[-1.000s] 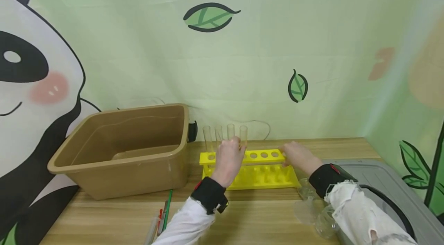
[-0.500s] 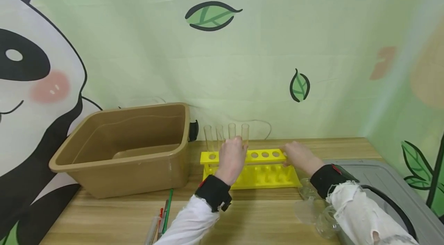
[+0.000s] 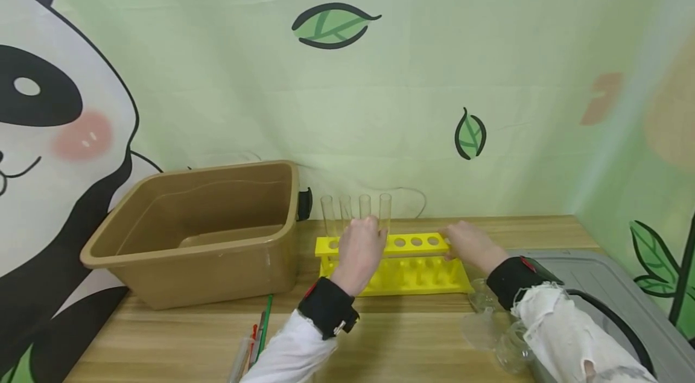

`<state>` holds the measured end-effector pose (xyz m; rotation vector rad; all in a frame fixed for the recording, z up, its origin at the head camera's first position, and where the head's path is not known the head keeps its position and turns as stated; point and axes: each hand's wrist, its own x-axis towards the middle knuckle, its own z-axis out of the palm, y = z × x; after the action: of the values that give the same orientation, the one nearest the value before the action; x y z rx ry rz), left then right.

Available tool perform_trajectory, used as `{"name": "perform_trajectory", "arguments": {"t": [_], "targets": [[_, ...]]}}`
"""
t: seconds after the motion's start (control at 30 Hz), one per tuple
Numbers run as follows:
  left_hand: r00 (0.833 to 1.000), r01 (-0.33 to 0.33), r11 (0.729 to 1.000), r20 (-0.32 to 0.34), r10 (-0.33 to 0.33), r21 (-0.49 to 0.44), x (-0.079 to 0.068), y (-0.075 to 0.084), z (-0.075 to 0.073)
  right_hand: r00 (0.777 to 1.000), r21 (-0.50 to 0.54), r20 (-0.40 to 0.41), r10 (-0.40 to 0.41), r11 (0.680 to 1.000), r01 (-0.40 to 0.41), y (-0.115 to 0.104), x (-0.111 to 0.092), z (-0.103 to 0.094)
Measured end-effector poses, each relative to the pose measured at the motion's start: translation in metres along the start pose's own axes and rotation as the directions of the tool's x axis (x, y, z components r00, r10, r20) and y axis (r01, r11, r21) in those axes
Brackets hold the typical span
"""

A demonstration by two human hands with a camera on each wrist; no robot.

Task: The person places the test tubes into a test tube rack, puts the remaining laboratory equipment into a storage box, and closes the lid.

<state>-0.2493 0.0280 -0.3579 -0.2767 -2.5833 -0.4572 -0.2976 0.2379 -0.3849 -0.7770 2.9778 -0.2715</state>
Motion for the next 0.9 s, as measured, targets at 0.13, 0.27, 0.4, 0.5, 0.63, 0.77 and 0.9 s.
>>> {"name": "perform_trajectory", "arguments": {"t": [0.13,0.27,0.4,0.5,0.63,0.77,0.9], "targets": [[0.999,0.011,0.999,0.038,-0.010,-0.033,-0.003,-0.007,-0.014,1.000,-0.009,-0.002,-0.013,1.000,0.013,0.001,0.001,0.001],[0.999,-0.023,0.995,0.043,0.028,-0.097,-0.008,-0.015,-0.028,1.000,-0.009,-0.011,-0.018,1.000,0.018,0.003,0.000,0.001],[0.997,-0.053,0.990,0.040,0.058,-0.132,-0.013,-0.021,-0.040,1.000,-0.008,-0.015,-0.018,1.000,0.018,0.003,0.000,0.000],[0.995,-0.079,0.988,0.050,0.087,-0.136,-0.019,-0.026,-0.046,1.000,-0.015,-0.014,-0.024,1.000,0.024,0.003,0.000,0.000],[0.988,-0.109,0.988,0.096,0.120,-0.111,-0.031,-0.036,-0.049,1.000,-0.011,-0.010,-0.017,1.000,0.017,0.001,-0.001,0.000],[0.981,-0.088,0.994,0.168,0.097,-0.065,-0.044,-0.045,-0.051,1.000,0.000,-0.006,-0.001,1.000,0.001,0.000,-0.001,0.000],[0.975,-0.071,0.997,0.209,0.070,-0.006,-0.057,-0.056,-0.050,1.000,-0.009,-0.007,-0.009,1.000,0.009,0.000,-0.001,0.000]]}}
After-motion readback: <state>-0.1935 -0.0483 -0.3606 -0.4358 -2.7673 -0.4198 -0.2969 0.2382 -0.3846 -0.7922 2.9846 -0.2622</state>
